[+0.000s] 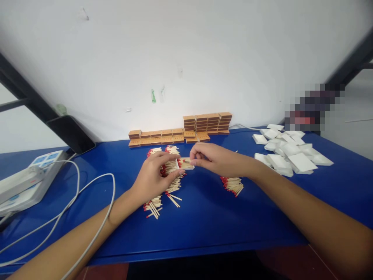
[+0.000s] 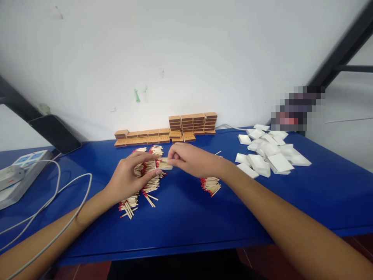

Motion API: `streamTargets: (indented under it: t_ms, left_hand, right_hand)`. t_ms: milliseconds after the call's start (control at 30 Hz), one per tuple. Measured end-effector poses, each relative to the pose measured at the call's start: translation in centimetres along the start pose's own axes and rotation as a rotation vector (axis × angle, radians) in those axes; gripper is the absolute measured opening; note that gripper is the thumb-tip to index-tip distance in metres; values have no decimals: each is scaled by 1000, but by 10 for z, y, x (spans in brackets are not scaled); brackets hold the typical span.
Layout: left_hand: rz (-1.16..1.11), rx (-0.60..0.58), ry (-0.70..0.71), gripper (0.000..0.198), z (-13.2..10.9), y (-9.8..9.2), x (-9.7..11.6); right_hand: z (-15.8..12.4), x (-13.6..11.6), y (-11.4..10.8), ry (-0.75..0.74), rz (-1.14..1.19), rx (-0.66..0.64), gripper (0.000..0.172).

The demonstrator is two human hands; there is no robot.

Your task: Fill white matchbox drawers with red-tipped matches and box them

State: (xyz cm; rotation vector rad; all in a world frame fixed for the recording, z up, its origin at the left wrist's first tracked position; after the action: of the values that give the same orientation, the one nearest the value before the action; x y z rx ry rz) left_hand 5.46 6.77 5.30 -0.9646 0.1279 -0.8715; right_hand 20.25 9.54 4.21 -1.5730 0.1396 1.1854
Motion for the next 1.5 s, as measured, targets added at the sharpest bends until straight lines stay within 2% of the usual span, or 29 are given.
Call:
streamTargets:
  t_ms: [433,933,1500]
  left_hand:
    - [-21,-31,-2,39,-1,5,-1]
    - [-60,-33,1,38,0,3,3]
    - [-79,-21,14,34,-1,2,5]
  right_hand:
    - [0,-8,9,-74,-20,65,18]
    - [2,-8,-5,-105,-46,178,8]
    - [0,-16,-1,-141,56,176,14]
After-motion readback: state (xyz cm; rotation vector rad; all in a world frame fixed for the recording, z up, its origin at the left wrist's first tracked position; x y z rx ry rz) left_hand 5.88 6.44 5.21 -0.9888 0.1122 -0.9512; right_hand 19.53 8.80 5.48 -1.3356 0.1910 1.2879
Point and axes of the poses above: each hand's wrist, its own z-axis towards the middle knuckle, its own y-axis out of the palm, x = y × z, the point moved 10 cm from there along z, towards the middle knuckle, and after that the axes turned 11 degrees about z, right-handed, at the moved point
